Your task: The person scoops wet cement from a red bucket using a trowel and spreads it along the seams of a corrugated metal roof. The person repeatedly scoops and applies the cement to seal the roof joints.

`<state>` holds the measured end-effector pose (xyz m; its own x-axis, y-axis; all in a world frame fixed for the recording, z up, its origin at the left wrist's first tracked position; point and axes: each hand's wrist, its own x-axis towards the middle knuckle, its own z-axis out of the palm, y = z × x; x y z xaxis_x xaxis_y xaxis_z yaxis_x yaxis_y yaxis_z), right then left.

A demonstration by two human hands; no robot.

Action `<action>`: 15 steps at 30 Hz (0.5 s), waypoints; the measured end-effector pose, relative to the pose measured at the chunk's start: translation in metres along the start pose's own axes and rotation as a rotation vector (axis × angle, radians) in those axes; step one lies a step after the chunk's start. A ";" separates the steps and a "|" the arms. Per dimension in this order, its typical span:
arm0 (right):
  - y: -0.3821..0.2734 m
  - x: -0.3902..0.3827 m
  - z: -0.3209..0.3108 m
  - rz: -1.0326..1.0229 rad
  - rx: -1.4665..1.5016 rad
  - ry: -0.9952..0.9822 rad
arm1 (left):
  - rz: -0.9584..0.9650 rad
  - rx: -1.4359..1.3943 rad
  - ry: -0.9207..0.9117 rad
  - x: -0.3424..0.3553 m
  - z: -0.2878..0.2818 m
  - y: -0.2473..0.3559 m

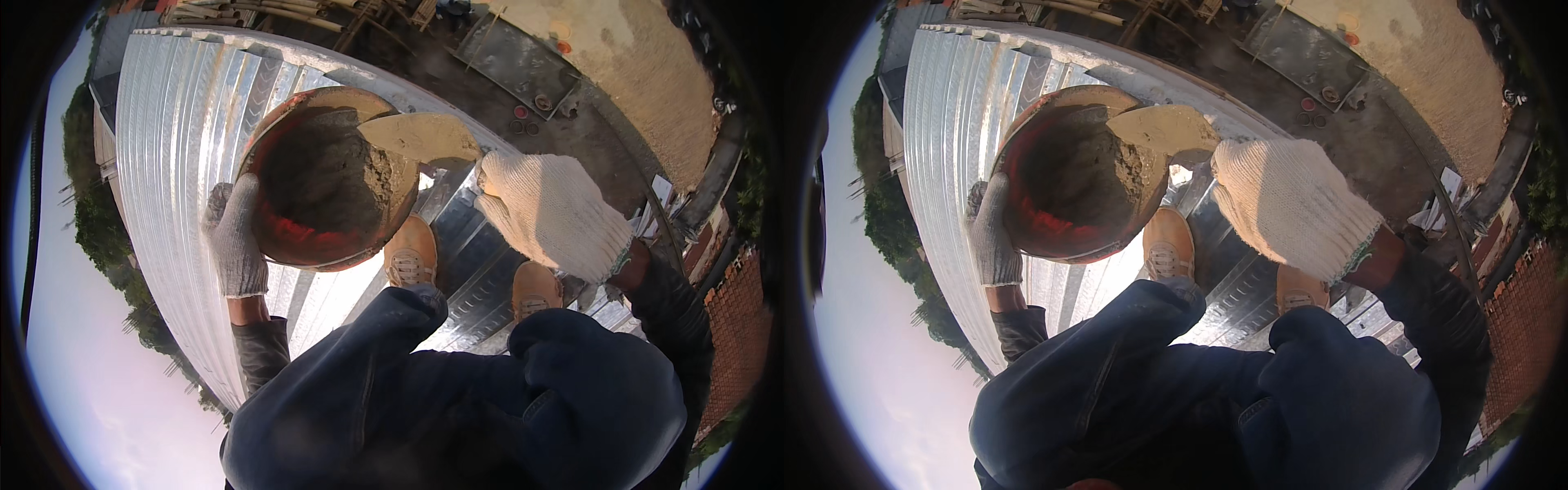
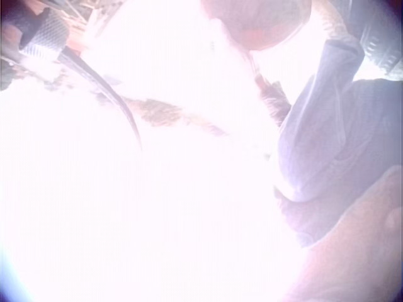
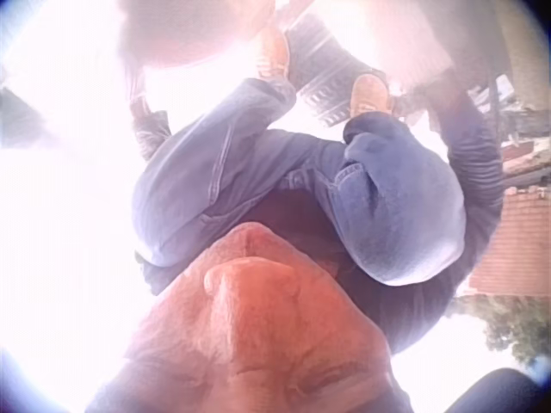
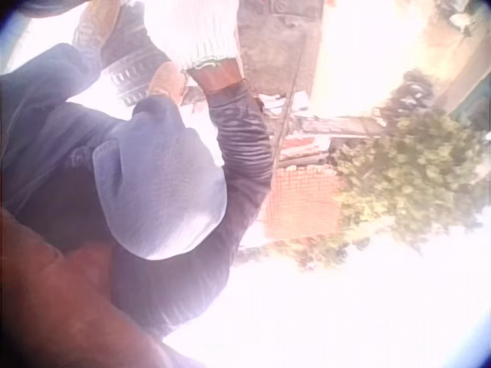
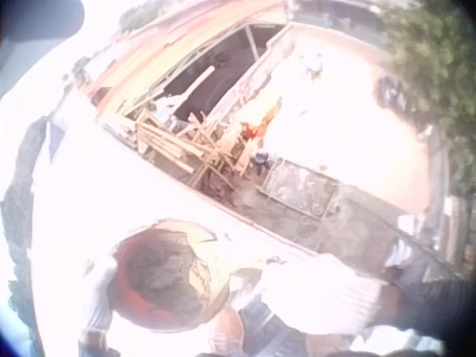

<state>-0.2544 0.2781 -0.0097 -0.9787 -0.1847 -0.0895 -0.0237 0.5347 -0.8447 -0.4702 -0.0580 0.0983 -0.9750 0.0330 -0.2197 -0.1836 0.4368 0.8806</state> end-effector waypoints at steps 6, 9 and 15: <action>-0.034 0.054 0.003 0.125 -0.110 -0.177 | 0.017 0.053 -0.088 0.004 0.009 -0.001; -0.030 0.054 0.040 0.064 0.045 -0.122 | 0.029 0.031 -0.066 0.004 0.010 -0.002; -0.064 0.054 0.101 0.320 0.538 -0.103 | 0.054 0.142 -0.081 -0.001 0.018 0.003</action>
<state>-0.2856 0.1504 -0.0142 -0.8950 -0.1767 -0.4096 0.3993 0.0921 -0.9122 -0.4674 -0.0400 0.0935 -0.9687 0.1295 -0.2119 -0.1064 0.5547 0.8252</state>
